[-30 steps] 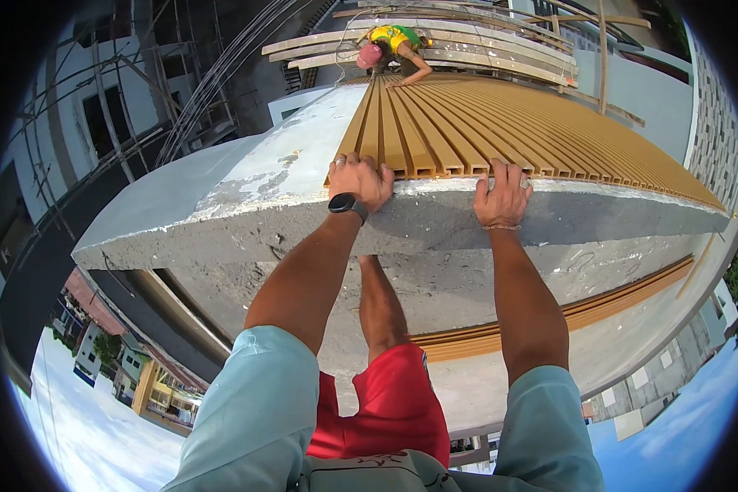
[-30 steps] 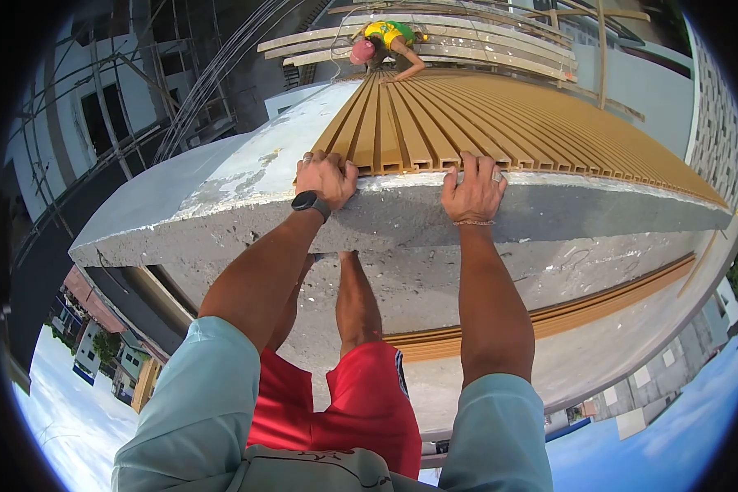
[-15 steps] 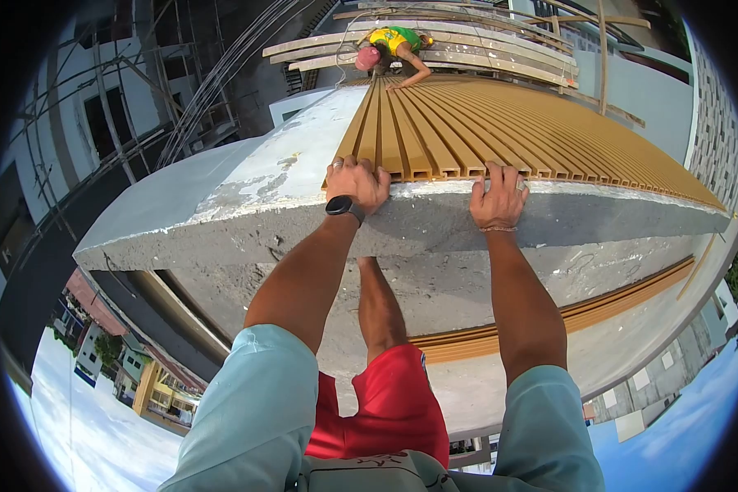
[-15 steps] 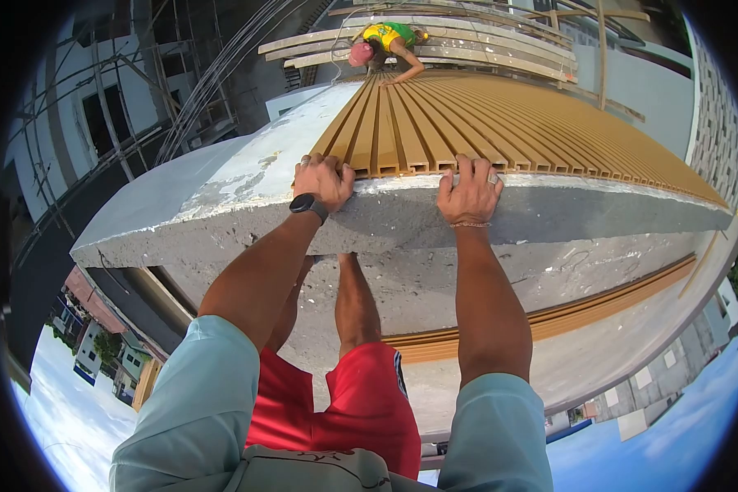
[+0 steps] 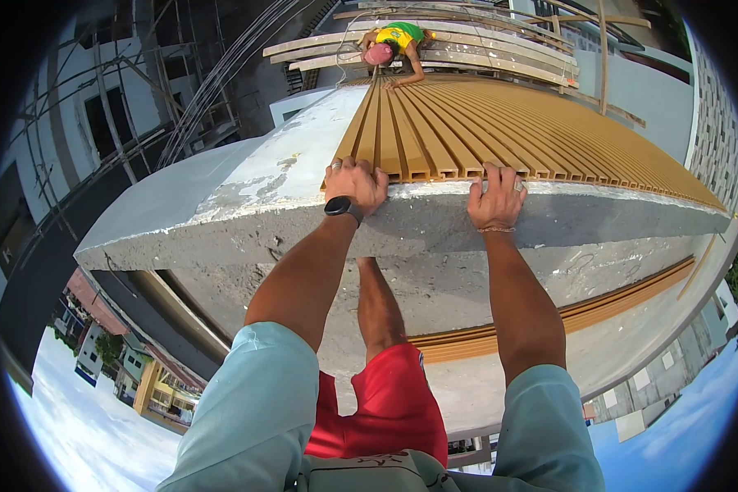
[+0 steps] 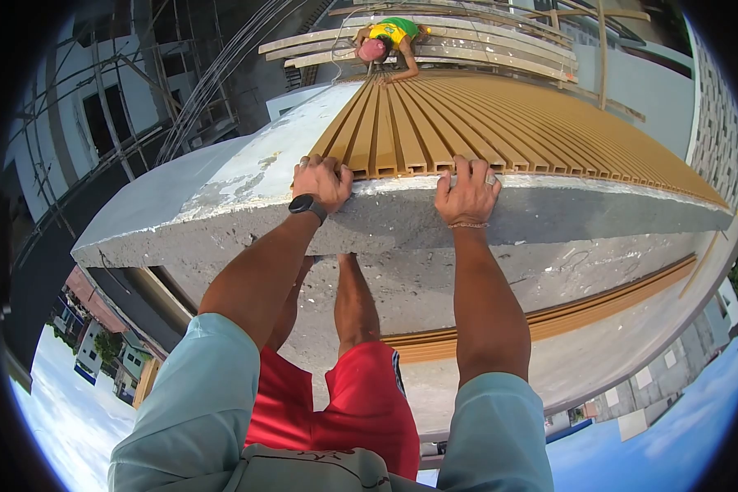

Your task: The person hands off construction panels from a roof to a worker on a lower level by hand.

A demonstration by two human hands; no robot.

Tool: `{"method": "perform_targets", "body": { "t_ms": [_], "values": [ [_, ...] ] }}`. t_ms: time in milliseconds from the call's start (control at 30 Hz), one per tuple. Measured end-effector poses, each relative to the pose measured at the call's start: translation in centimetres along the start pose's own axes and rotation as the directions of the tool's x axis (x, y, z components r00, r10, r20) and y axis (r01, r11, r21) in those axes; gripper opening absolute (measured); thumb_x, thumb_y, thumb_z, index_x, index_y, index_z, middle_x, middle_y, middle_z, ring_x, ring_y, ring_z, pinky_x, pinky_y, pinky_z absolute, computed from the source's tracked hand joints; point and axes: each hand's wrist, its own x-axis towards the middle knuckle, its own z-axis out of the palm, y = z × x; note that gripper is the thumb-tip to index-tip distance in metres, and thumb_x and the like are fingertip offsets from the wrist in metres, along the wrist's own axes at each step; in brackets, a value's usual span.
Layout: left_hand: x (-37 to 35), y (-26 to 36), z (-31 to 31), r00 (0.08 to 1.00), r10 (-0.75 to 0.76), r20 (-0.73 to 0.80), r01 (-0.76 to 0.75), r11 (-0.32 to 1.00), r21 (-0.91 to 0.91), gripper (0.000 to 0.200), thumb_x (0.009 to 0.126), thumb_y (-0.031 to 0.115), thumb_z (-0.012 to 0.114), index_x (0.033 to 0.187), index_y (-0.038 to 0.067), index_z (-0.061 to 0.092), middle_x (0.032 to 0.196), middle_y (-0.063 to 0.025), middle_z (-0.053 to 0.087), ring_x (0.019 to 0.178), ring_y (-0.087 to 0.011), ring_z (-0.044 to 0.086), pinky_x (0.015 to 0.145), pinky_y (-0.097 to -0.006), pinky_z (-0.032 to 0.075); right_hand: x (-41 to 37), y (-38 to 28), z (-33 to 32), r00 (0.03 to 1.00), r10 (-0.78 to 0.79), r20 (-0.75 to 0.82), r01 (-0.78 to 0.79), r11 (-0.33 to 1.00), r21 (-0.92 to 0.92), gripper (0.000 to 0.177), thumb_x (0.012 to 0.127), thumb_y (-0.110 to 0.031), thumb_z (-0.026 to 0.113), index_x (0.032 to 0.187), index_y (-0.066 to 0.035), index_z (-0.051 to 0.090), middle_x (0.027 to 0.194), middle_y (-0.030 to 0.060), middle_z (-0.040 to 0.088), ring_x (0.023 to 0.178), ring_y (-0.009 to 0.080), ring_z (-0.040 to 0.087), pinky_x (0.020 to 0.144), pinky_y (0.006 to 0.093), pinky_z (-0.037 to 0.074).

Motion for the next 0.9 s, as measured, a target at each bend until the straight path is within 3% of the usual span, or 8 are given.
{"method": "perform_targets", "body": {
  "t_ms": [900],
  "values": [
    [-0.05, 0.08, -0.23, 1.000, 0.000, 0.008, 0.000, 1.000, 0.007, 0.037, 0.080, 0.032, 0.047, 0.085, 0.001, 0.065, 0.087, -0.0210, 0.061, 0.092, -0.0351, 0.055, 0.083, -0.0450, 0.041, 0.11, -0.16, -0.23, 1.000, -0.002, 0.011, 0.003, 0.999, -0.035, 0.035, 0.075, -0.029, 0.056, 0.106, -0.012, 0.057, 0.098, 0.0092, 0.047, 0.093, 0.0299, 0.049, 0.084, 0.0455, 0.034]
  ]
}}
